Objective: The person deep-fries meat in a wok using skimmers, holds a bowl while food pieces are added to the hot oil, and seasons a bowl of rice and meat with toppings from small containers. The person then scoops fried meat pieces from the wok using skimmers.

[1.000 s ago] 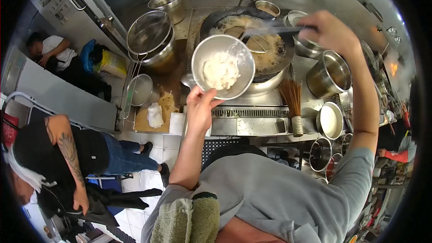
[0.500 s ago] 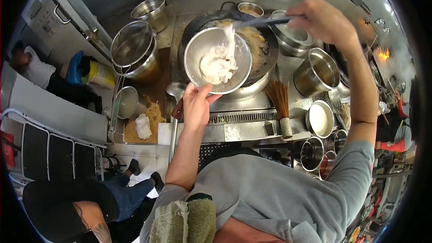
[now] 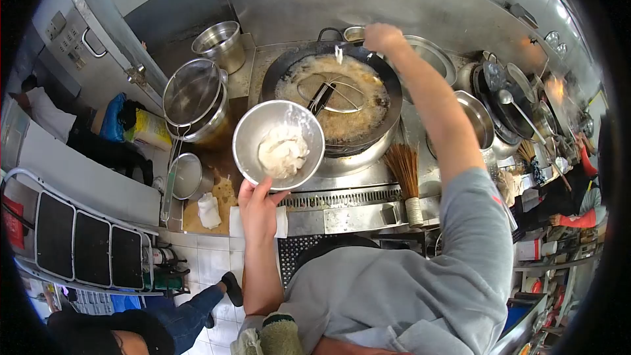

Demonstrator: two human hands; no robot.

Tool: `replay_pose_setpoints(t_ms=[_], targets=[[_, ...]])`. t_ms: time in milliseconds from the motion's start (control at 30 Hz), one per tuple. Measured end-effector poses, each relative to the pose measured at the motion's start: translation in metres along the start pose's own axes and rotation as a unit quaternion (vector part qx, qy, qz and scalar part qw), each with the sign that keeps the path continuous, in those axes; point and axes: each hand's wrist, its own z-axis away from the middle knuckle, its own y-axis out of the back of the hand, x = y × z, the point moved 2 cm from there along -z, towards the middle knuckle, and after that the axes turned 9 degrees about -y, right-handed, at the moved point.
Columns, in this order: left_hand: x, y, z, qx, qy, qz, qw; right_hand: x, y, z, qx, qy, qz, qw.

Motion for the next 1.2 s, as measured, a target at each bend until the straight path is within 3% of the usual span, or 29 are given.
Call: replay_pose_setpoints(t_ms=[133,167,267,333,400,467,500,533,567,667,767,833,967,1100,1200], targets=[[0.012,0.014,0.010,0.025,-0.006,-0.001,1.000,0.006,-0.012,-0.003,0.059,-0.045,-0.085,0.994],[0.016,0.016,0.012,0.030,-0.015,0.000,0.999,0.009,0.013,0.008,0.025,-0.023,-0.077,0.996],[0.021,0.022,0.012,0.007,-0.028,0.015,0.999,0.029,0.066,0.039,0.083,0.084,-0.211,0.970],[0.017,0.029,0.006,-0.002,-0.036,0.004,0.999,0.019,0.102,0.097,0.154,0.163,-0.178,0.958],[0.013,0.031,0.000,0.000,-0.027,-0.022,0.999,-0.011,0.118,0.166,0.052,0.222,-0.206,0.952],[0.014,0.025,-0.002,-0.032,-0.024,-0.011,0.999,-0.045,0.112,0.221,0.038,0.318,-0.119,0.940],[0.012,0.025,-0.002,-0.054,-0.024,-0.007,0.998,-0.062,0.105,0.241,0.000,0.304,-0.080,0.949],[0.012,0.024,-0.002,-0.063,-0.018,-0.006,0.998,-0.069,0.084,0.251,0.058,0.342,-0.080,0.934],[0.013,0.020,0.000,-0.088,-0.016,-0.002,0.996,-0.082,0.076,0.256,0.034,0.347,-0.015,0.937],[0.005,0.015,-0.004,-0.116,0.000,-0.004,0.993,-0.085,0.091,0.264,0.010,0.292,0.044,0.955],[0.000,0.009,-0.012,-0.100,0.009,-0.006,0.995,-0.064,0.116,0.254,0.075,0.271,0.041,0.959],[-0.005,0.006,-0.018,-0.085,0.008,0.004,0.996,-0.050,0.140,0.242,0.112,0.212,-0.035,0.970],[-0.010,0.004,-0.030,-0.064,0.014,0.044,0.997,-0.030,0.171,0.193,0.126,0.195,-0.046,0.972],[-0.002,0.008,-0.026,-0.037,0.008,0.028,0.999,-0.026,0.145,0.114,0.178,0.179,-0.054,0.966],[0.005,0.017,-0.017,0.014,0.003,0.010,1.000,-0.059,0.099,0.066,0.086,0.152,-0.018,0.984]])
